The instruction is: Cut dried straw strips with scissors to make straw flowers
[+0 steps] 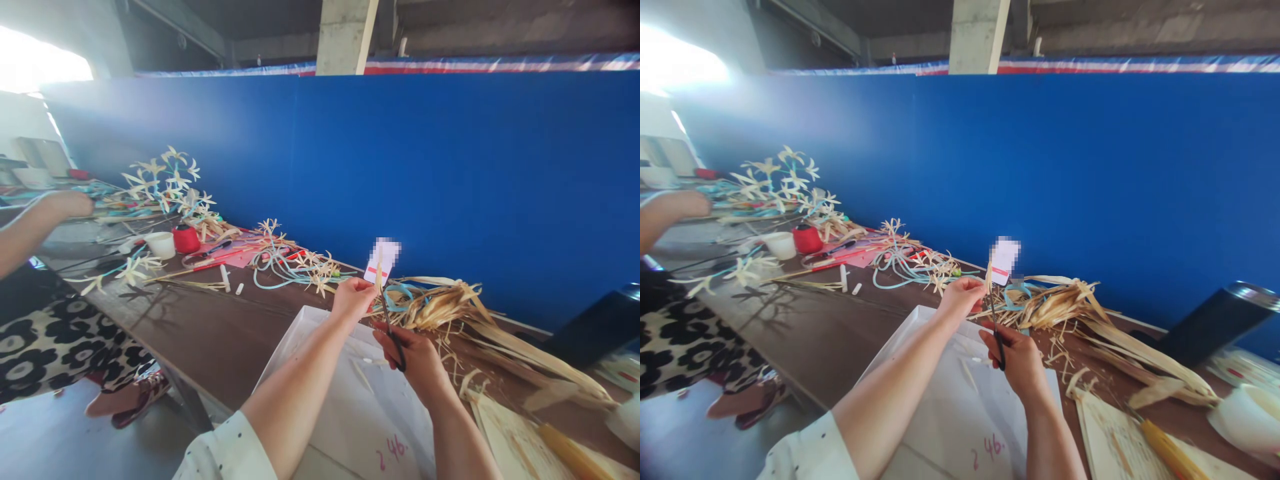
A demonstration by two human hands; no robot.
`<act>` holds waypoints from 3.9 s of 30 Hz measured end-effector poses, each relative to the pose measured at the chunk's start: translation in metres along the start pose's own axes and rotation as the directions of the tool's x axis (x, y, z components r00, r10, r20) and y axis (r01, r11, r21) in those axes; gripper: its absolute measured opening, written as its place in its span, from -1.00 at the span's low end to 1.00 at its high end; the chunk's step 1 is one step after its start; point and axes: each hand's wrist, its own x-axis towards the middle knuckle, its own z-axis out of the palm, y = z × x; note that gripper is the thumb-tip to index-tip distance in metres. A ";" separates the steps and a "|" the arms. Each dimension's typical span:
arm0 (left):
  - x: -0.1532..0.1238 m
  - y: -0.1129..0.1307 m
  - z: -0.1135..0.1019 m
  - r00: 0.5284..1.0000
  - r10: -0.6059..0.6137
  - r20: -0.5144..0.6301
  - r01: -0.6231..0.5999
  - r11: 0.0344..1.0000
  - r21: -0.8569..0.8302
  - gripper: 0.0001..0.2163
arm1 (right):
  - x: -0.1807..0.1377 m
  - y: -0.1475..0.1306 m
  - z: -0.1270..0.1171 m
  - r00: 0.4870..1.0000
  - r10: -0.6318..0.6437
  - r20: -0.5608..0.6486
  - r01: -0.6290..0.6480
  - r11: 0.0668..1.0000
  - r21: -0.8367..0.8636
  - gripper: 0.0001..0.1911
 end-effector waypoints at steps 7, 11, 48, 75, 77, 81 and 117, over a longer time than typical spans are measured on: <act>-0.001 0.001 -0.001 1.000 0.015 0.003 -0.015 1.000 0.000 -0.86 | 0.001 0.000 0.000 1.000 0.025 0.016 -0.025 1.000 0.019 -0.52; -0.001 0.000 -0.001 1.000 0.016 0.024 -0.016 1.000 -0.027 -0.81 | 0.000 0.000 0.000 0.999 0.037 0.016 -0.037 0.999 0.018 -0.53; -0.001 0.000 0.002 0.999 0.050 -0.005 -0.050 0.996 0.077 -0.88 | 0.000 -0.002 0.001 0.999 0.042 0.000 -0.042 0.999 -0.020 -0.47; 0.003 -0.008 0.000 0.997 0.032 0.073 -0.041 0.991 0.128 -0.92 | 0.000 -0.002 0.001 0.998 0.052 -0.038 -0.052 0.999 0.011 -0.49; 0.002 -0.007 -0.001 0.995 0.016 0.097 -0.030 0.989 0.143 -0.92 | 0.000 -0.002 0.001 0.998 0.056 -0.038 -0.056 0.998 0.011 -0.48; 0.000 -0.007 -0.002 0.992 0.007 0.125 -0.027 0.986 0.165 -0.91 | -0.001 -0.002 0.000 0.998 0.044 -0.050 -0.044 0.999 0.009 -0.50; -0.001 0.002 0.002 0.999 0.039 0.033 -0.040 0.999 0.020 -0.90 | -0.002 -0.004 0.003 0.996 0.052 -0.072 -0.050 0.998 0.030 -0.52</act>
